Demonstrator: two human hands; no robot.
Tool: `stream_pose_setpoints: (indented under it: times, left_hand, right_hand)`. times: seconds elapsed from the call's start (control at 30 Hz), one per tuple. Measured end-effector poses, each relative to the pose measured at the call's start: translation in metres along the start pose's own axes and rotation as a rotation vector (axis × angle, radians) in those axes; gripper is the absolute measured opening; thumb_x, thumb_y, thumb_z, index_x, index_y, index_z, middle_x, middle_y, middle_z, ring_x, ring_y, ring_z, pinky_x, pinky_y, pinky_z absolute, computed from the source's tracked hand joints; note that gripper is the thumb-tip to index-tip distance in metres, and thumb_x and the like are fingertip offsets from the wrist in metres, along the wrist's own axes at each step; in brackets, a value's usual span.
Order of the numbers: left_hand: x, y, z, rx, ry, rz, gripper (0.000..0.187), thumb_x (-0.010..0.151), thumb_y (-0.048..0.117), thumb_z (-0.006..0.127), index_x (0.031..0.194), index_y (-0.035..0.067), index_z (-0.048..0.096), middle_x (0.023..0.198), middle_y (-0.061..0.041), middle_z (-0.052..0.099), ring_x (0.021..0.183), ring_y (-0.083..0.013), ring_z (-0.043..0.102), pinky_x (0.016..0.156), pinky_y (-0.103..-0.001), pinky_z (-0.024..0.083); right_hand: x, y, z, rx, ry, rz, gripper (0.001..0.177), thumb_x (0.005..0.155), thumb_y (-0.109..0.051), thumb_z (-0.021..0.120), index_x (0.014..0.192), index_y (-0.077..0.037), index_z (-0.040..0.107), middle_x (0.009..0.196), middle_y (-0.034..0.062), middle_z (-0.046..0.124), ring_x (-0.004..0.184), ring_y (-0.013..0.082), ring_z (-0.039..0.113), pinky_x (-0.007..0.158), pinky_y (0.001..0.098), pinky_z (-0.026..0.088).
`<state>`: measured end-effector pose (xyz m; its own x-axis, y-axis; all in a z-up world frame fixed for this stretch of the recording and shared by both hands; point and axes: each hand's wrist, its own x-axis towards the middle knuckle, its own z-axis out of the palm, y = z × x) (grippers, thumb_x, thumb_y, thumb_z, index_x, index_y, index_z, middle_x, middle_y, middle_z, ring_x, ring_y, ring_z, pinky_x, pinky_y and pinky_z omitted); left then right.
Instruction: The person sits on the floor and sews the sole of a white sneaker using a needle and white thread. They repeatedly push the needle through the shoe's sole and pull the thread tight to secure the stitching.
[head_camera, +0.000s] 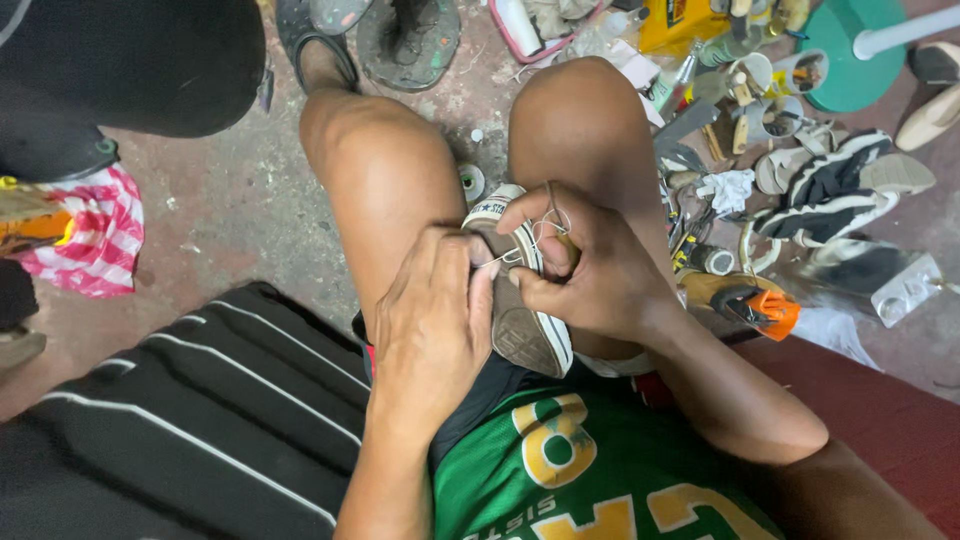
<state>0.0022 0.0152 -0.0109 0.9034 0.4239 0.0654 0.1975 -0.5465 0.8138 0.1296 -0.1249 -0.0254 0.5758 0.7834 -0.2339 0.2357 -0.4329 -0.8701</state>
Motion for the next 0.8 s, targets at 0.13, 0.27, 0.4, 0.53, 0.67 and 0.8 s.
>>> stream_pose_setpoints:
  times: [0.13,0.27,0.4,0.53,0.67,0.8]
  left_hand:
    - [-0.013,-0.002,-0.011,-0.009,-0.081,-0.161,0.013,0.094,0.012,0.069,0.1,0.002,0.062,0.089,-0.013,0.068,0.082,-0.0346,0.069,0.073,-0.042,0.053]
    - [-0.02,-0.011,-0.029,-0.069,-0.068,-0.156,0.008,0.098,0.011,0.067,0.095,0.003,0.063,0.086,-0.013,0.067,0.078,-0.0302,0.069,0.072,-0.037,0.055]
    - [-0.021,-0.011,-0.023,-1.181,0.114,-0.368,0.017,0.099,0.015,0.063,0.092,0.0,0.062,0.105,-0.017,0.068,0.074,-0.027,0.056,0.069,-0.033,0.048]
    - [-0.01,-0.001,-0.019,-0.552,0.146,-0.112,0.012,0.1,0.011,0.067,0.102,-0.001,0.065,0.091,-0.015,0.064,0.079,-0.0285,0.063,0.071,-0.034,0.05]
    - [-0.001,-0.007,-0.012,0.186,0.095,0.145,0.028,0.08,0.017,0.079,0.089,-0.001,0.059,0.083,-0.016,0.059,0.072,-0.0366,0.058,0.062,-0.042,0.045]
    - [-0.019,-0.041,-0.016,-0.1,0.026,-0.175,0.043,0.084,0.014,0.086,0.072,0.004,0.046,0.07,-0.006,0.046,0.062,-0.0198,0.043,0.056,-0.034,0.036]
  right_hand:
    - [0.0,0.001,0.008,0.027,0.011,-0.044,0.041,0.078,-0.001,0.078,0.115,-0.009,0.062,0.073,-0.0038,0.042,0.061,0.0042,0.039,0.053,0.0225,0.037]
    - [0.007,0.002,0.006,0.052,-0.007,-0.041,0.04,0.078,-0.002,0.078,0.115,-0.01,0.063,0.065,-0.004,0.039,0.058,0.0056,0.039,0.051,0.0244,0.036]
    - [0.007,0.0,0.006,0.039,0.02,-0.066,0.04,0.078,-0.004,0.08,0.114,-0.01,0.064,0.062,-0.0022,0.038,0.055,0.0071,0.04,0.051,0.0257,0.037]
    - [0.004,-0.002,0.009,0.025,0.054,-0.099,0.042,0.076,-0.007,0.083,0.114,-0.009,0.064,0.074,0.0001,0.053,0.058,0.0084,0.048,0.054,0.0262,0.043]
    - [0.004,0.0,0.011,-0.016,0.088,-0.131,0.04,0.079,-0.007,0.082,0.114,-0.008,0.063,0.094,0.0011,0.068,0.062,0.0092,0.056,0.059,0.0263,0.049]
    - [0.002,0.003,0.017,0.059,0.062,-0.082,0.04,0.08,-0.011,0.085,0.114,-0.008,0.064,0.097,0.0003,0.068,0.067,0.0081,0.058,0.06,0.0251,0.051]
